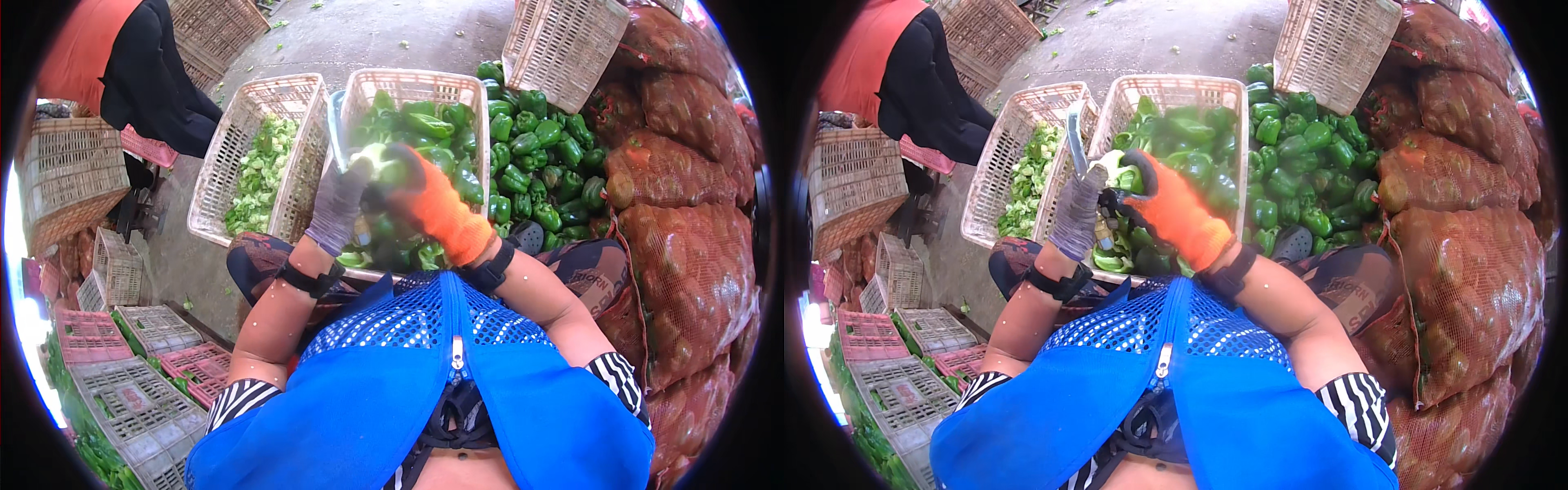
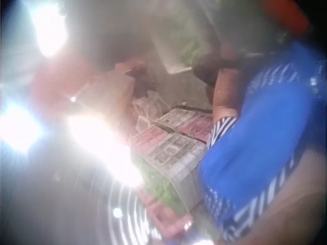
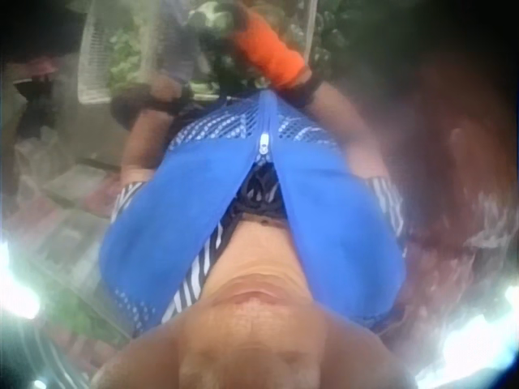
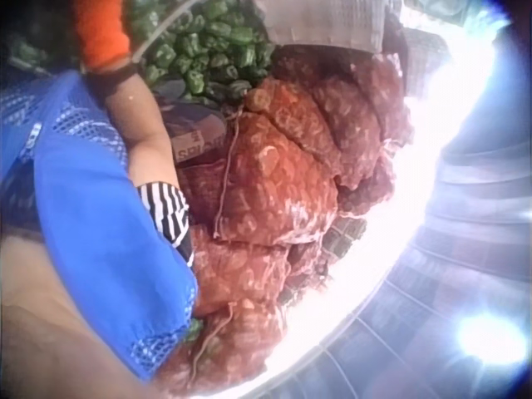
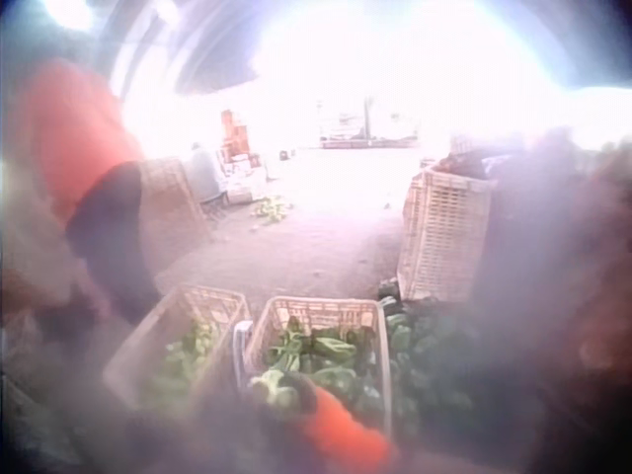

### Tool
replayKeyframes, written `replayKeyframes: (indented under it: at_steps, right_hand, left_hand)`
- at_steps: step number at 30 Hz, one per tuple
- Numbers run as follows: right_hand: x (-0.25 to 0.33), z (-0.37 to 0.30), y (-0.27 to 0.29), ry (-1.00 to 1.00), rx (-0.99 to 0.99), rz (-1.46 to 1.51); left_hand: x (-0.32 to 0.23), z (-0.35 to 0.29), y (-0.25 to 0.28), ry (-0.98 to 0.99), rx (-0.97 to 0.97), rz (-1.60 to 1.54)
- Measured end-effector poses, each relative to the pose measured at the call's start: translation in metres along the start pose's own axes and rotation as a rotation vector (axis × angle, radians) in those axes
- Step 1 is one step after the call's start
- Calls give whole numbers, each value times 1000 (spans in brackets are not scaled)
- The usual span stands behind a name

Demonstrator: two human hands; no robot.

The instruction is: The person sits on the floor and repeatedly picks green bell peppers from a large pile, removes the stems, and places the peppers into a white plastic crate. The removed stems are discarded into a separate crate. The process continues throughout the clip.

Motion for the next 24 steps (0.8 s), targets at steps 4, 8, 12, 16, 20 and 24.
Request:
replayKeyframes:
  at_steps: [4, 8, 12, 16, 20, 24]
  right_hand:
    - [12, -5, 7, 213, 65, -300]
    - [16, -1, 37, 223, -45, -434]
    - [15, 8, 30, 160, 137, -49]
    - [6, 3, 6, 54, 308, 245]
    - [-19, -2, 7, -42, 191, 351]
    - [-20, 0, 23, 167, 10, -72]
  left_hand:
    - [33, -4, -4, 358, 19, -388]
    - [33, -2, -29, 509, 261, -915]
    - [50, 0, -18, 582, 118, -689]
    - [45, -2, -24, 522, 162, -457]
    - [49, -7, -23, 540, 151, -171]
    - [-4, 8, -3, -19, -35, 530]
Point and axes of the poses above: each hand's wrist, its own z-axis towards the middle knuckle, its own y-axis out of the back of the hand, x = y × z, the point moved 10 cm from there along z, towards the middle knuckle
